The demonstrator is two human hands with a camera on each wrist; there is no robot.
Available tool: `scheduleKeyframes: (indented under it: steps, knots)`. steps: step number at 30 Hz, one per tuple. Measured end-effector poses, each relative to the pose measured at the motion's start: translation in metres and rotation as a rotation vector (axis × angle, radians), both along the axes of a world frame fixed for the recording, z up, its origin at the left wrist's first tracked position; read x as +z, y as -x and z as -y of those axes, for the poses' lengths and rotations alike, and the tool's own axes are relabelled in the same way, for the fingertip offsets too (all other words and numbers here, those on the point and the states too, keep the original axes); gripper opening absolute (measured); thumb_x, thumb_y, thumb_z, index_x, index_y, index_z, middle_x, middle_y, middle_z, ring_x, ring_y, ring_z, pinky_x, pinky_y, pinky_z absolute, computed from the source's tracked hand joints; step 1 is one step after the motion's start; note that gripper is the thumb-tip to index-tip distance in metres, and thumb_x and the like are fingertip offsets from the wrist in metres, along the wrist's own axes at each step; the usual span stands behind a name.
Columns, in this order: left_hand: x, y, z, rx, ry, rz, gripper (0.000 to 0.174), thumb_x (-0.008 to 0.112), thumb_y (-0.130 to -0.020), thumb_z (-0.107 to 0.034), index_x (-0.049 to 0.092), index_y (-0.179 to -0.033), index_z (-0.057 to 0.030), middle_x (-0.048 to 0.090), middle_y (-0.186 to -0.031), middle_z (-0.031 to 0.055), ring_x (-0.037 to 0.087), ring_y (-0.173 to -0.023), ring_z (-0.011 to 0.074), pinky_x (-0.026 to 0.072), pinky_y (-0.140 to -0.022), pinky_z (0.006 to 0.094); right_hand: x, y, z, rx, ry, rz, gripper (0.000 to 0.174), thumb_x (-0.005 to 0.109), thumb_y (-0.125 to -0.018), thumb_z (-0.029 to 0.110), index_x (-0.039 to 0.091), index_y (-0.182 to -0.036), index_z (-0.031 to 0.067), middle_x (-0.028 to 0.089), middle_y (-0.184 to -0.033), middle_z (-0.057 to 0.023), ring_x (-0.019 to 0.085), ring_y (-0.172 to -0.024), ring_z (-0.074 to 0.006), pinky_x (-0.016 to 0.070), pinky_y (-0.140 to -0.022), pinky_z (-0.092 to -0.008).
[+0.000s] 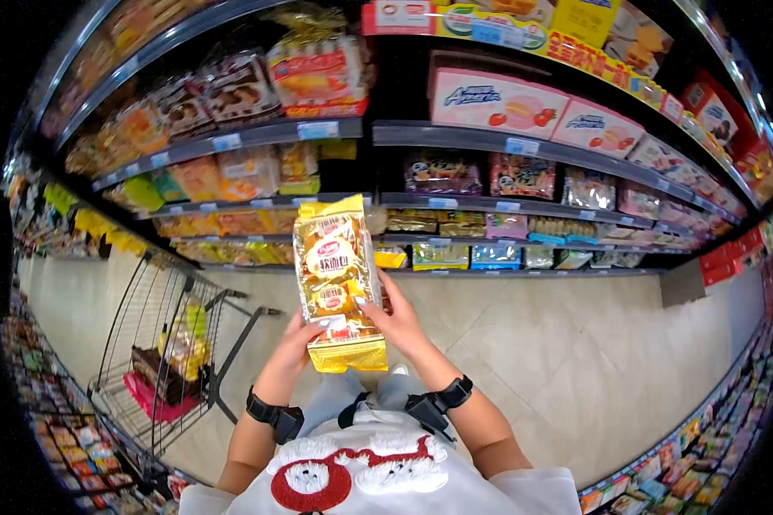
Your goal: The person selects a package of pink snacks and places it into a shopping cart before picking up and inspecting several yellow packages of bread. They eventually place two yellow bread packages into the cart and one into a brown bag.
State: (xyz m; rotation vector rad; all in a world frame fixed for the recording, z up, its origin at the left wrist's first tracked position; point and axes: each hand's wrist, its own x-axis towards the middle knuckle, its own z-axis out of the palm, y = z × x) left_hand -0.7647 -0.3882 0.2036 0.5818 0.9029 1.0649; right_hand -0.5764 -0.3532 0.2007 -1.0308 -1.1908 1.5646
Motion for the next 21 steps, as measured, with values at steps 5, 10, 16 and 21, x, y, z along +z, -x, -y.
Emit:
scheduleKeyframes:
  steps: [5,10,16,21]
  knots:
    - [0.046,0.035,0.048,-0.015,-0.235,-0.057,0.085,0.071,-0.065,-0.012,0.018,-0.130,-0.0027,0.039,-0.124,0.0109,0.040,-0.116,0.0217,0.0324,-0.096,0.0354,0.046,0.033,0.028,0.081,-0.188,-0.072,0.060,0.056,-0.080,0.007,0.025,-0.131,0.0008,0.050,-0.109,-0.0105,0.051,-0.095,-0.0143,0.0422,-0.081,-0.0265]
    - [0.063,0.080,0.103,0.066,-0.357,-0.098,0.087,0.072,-0.065,-0.008,0.015,-0.131,-0.0023,0.037,-0.126,0.0112,0.039,-0.116,0.0218,0.0331,-0.096,0.0363,0.074,0.086,0.064,0.186,-0.253,-0.070,0.062,0.057,-0.079,0.005,0.024,-0.131,0.0008,0.047,-0.114,-0.0111,0.048,-0.100,-0.0151,0.0398,-0.085,-0.0277]
    - [0.071,0.169,0.202,0.242,-0.365,-0.135,0.085,0.071,-0.066,-0.007,0.015,-0.130,-0.0020,0.036,-0.125,0.0114,0.039,-0.115,0.0212,0.0338,-0.095,0.0358,0.082,0.194,0.126,0.408,-0.203,-0.146,0.060,0.055,-0.080,0.007,0.024,-0.130,-0.0005,0.046,-0.116,-0.0124,0.047,-0.103,-0.0166,0.0373,-0.088,-0.0281]
    - [0.067,0.234,0.276,0.415,-0.312,-0.216,0.082,0.071,-0.066,-0.011,0.020,-0.129,-0.0007,0.041,-0.122,0.0115,0.042,-0.112,0.0192,0.0345,-0.095,0.0338,0.063,0.278,0.176,0.567,-0.072,-0.164,0.056,0.053,-0.080,0.007,0.026,-0.129,-0.0007,0.048,-0.111,-0.0126,0.049,-0.101,-0.0164,0.0384,-0.087,-0.0277]
